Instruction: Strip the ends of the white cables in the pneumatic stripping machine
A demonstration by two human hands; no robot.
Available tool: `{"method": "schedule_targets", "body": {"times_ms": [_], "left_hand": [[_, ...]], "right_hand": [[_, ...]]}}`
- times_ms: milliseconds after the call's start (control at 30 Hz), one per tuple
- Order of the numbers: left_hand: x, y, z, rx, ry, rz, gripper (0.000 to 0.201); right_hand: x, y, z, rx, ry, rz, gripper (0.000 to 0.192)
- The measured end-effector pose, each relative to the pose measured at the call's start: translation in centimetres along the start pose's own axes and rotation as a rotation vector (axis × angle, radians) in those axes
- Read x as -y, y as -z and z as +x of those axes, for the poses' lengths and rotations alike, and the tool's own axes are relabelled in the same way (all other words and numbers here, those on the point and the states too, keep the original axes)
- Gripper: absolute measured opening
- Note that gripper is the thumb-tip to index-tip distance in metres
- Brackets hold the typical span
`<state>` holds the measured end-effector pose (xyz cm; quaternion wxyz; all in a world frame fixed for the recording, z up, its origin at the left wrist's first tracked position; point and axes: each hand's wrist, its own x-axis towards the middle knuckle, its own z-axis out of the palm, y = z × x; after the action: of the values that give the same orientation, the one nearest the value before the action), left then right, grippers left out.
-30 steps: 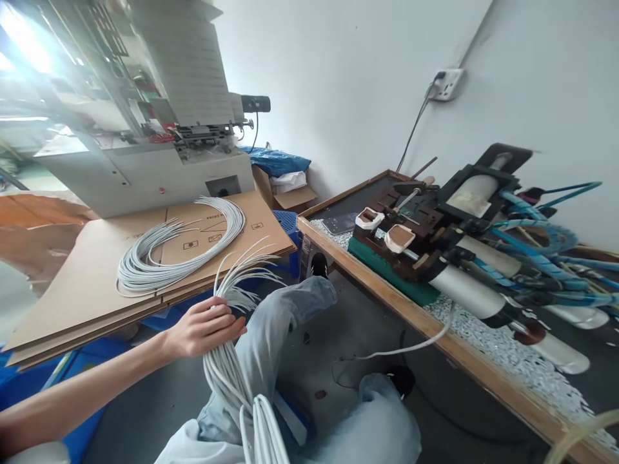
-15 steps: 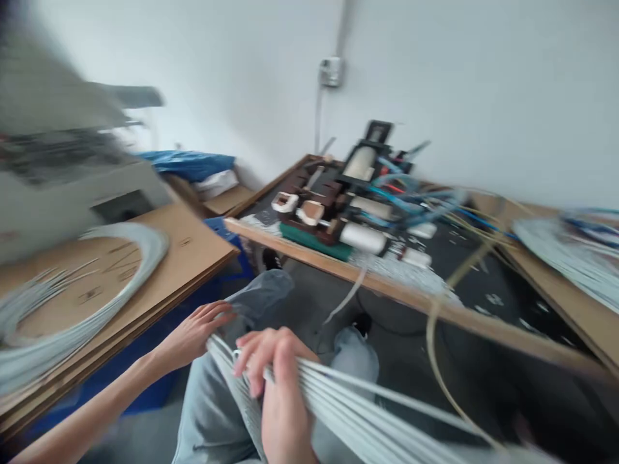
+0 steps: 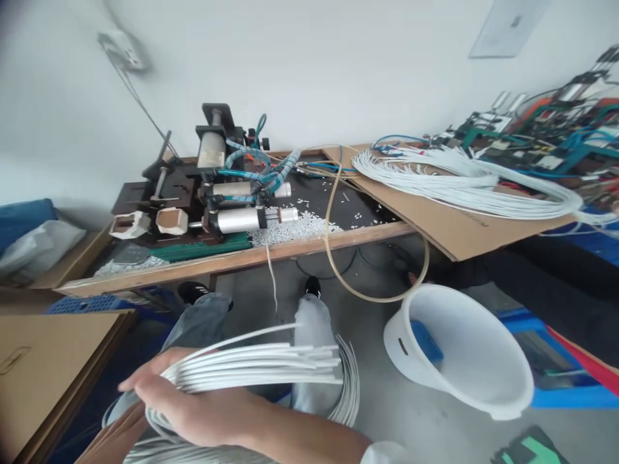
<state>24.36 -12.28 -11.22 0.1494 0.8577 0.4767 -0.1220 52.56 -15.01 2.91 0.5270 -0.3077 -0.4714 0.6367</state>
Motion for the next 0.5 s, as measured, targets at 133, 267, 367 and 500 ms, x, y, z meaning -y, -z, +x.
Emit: {"method": "schedule_targets", "body": {"times_ms": [133, 267, 367, 500], "left_hand": [[-2.2, 2.0, -0.3, 0.072, 0.049, 0.022, 0.071], [-2.6, 2.5, -0.3, 0.093, 0.062, 0.054, 0.067], [-1.8, 1.8, -0.3, 0.072, 0.022, 0.071, 0.066], [0.0, 1.2, -0.1, 0.026, -0.017, 0.022, 0.068]], "right_hand": [[-0.9, 0.6, -1.4, -0.172, -0.072, 0.173, 0.037], [-1.3, 0.2, -1.2, -0.215, -0.079, 0.282, 0.038], [-1.2, 0.1, -0.6, -0.239, -0.04, 0.302, 0.039], [-1.0, 0.9, -0.1, -0.225, 0.038, 0.265, 0.032]]}}
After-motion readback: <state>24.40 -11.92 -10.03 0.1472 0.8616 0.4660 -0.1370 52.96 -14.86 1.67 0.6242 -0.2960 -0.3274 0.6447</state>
